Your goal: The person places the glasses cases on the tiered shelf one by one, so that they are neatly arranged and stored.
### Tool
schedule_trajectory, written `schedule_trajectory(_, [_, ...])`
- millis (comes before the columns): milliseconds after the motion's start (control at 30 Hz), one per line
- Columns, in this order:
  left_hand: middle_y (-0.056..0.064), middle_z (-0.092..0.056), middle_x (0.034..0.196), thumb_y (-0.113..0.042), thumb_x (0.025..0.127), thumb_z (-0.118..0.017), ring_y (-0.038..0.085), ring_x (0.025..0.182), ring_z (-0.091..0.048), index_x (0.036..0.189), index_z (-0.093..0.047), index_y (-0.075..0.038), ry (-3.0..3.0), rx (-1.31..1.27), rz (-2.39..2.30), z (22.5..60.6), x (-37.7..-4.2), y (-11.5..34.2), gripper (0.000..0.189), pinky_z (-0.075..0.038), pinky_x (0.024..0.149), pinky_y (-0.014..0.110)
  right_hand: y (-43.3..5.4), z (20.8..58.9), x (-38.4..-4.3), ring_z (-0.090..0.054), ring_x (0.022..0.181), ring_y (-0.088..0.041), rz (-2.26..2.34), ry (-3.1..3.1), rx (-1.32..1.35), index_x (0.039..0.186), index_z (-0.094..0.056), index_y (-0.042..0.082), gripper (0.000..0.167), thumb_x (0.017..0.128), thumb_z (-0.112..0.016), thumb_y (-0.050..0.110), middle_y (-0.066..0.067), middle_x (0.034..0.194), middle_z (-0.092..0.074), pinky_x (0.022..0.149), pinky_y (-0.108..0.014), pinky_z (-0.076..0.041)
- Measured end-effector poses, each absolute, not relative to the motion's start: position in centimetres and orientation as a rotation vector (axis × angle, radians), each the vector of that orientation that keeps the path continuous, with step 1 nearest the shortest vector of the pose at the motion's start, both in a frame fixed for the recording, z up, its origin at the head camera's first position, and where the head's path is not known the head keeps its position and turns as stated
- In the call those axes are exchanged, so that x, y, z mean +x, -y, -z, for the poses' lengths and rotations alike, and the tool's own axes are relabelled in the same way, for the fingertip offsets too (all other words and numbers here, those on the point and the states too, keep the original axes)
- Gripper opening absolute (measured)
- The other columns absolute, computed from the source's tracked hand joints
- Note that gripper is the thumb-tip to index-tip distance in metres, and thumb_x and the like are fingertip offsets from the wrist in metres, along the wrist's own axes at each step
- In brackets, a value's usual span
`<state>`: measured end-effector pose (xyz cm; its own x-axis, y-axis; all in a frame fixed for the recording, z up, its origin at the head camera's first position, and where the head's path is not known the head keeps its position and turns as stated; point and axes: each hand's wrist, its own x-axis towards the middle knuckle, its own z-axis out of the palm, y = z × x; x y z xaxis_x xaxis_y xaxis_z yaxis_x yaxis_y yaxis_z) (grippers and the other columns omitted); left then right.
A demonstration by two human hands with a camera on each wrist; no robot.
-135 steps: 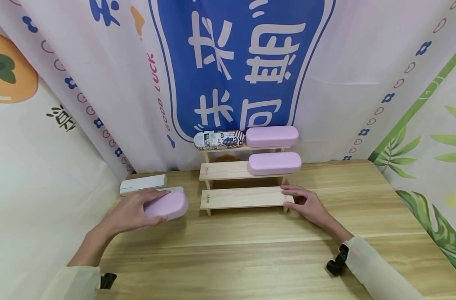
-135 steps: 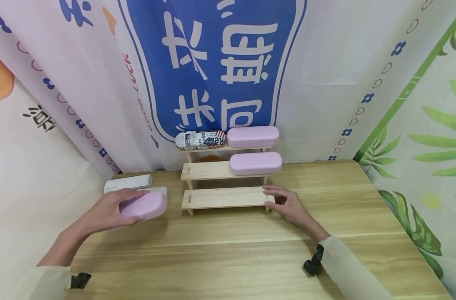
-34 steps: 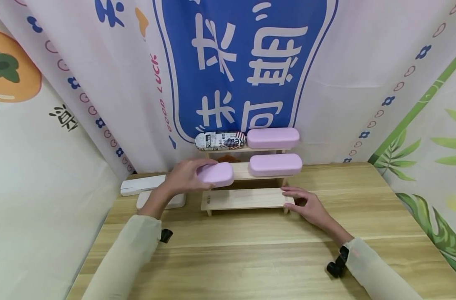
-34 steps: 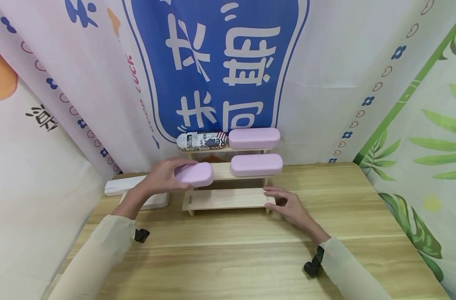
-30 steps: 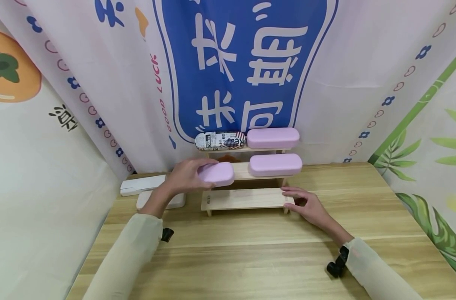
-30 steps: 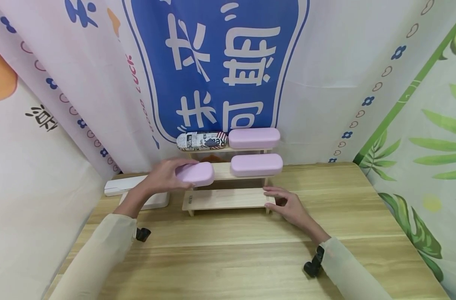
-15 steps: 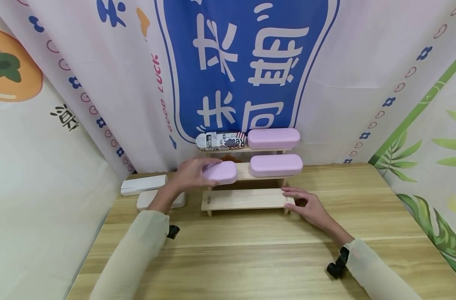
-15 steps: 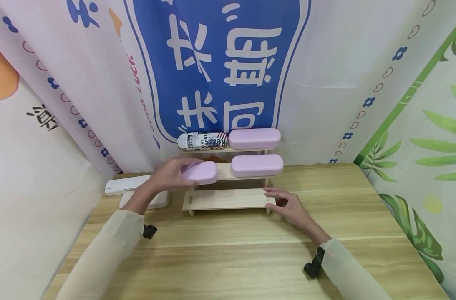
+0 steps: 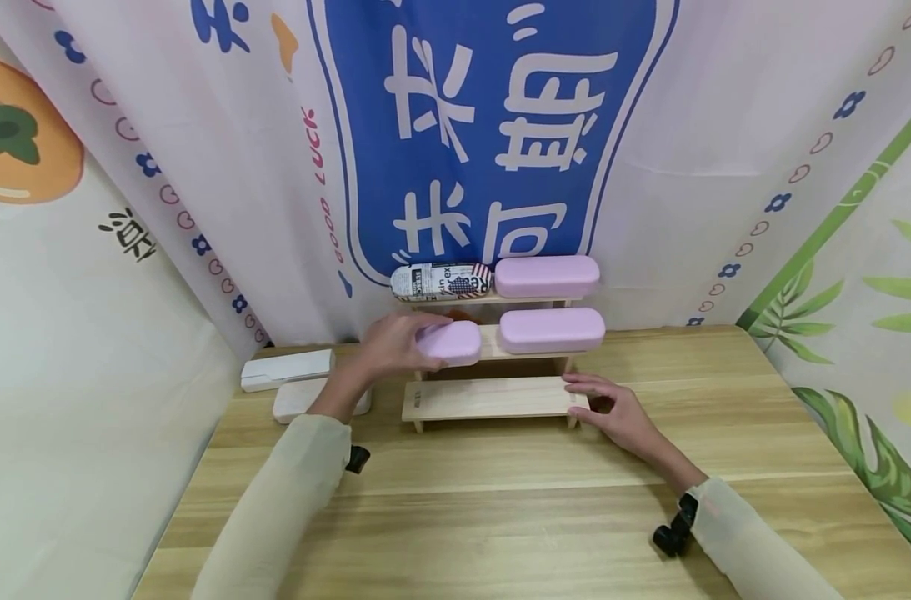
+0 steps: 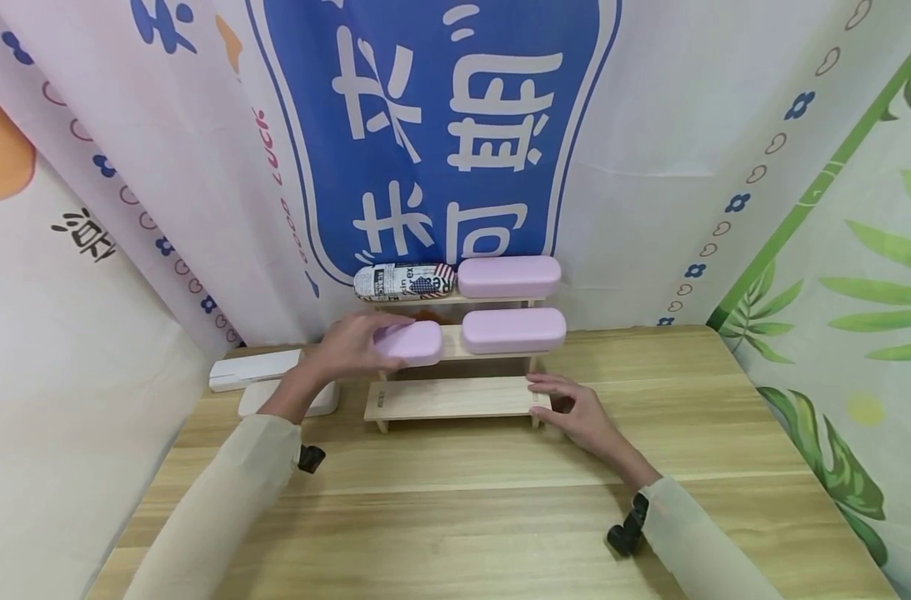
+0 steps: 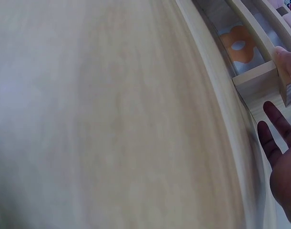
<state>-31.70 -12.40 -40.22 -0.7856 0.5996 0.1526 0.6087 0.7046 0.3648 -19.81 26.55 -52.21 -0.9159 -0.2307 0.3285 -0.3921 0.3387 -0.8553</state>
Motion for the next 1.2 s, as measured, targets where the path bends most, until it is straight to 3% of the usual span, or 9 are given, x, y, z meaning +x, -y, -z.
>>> schedule_trajectory(433, [0.011,-0.074,0.128,-0.041,0.077,-0.09,0.026,0.101,-0.068,0.143,-0.067,-0.016,2.826,-1.088,0.633,40.4,-32.1,11.5,0.074,-0.056,0.077,0.037,-27.6,55.1,-21.2,-0.054,0.138,-0.005,-1.547,2.451,0.592,0.128,-0.075,0.003,0.039,0.09,-0.082,0.0,-0.017,0.144,-0.066,0.114,-0.01,-0.034])
schedule_trajectory(833, [0.013,-0.068,0.139,-0.041,0.079,-0.089,0.03,0.107,-0.068,0.144,-0.067,-0.015,2.81,-1.078,0.647,40.5,-32.1,11.2,0.072,-0.058,0.08,0.04,-26.5,51.8,-19.7,-0.056,0.14,-0.02,-1.601,2.409,0.626,0.126,-0.074,-0.004,0.037,0.09,-0.081,-0.002,-0.023,0.141,-0.066,0.115,-0.011,-0.035])
schedule_trajectory(1200, [0.014,-0.069,0.14,-0.035,0.081,-0.09,0.035,0.124,-0.064,0.141,-0.069,-0.014,2.774,-1.069,0.614,40.6,-32.0,10.6,0.067,-0.055,0.1,0.052,-26.5,51.9,-19.6,-0.054,0.139,-0.006,-1.615,2.423,0.615,0.127,-0.074,-0.002,0.037,0.091,-0.081,0.001,-0.02,0.144,-0.065,0.114,-0.01,-0.033])
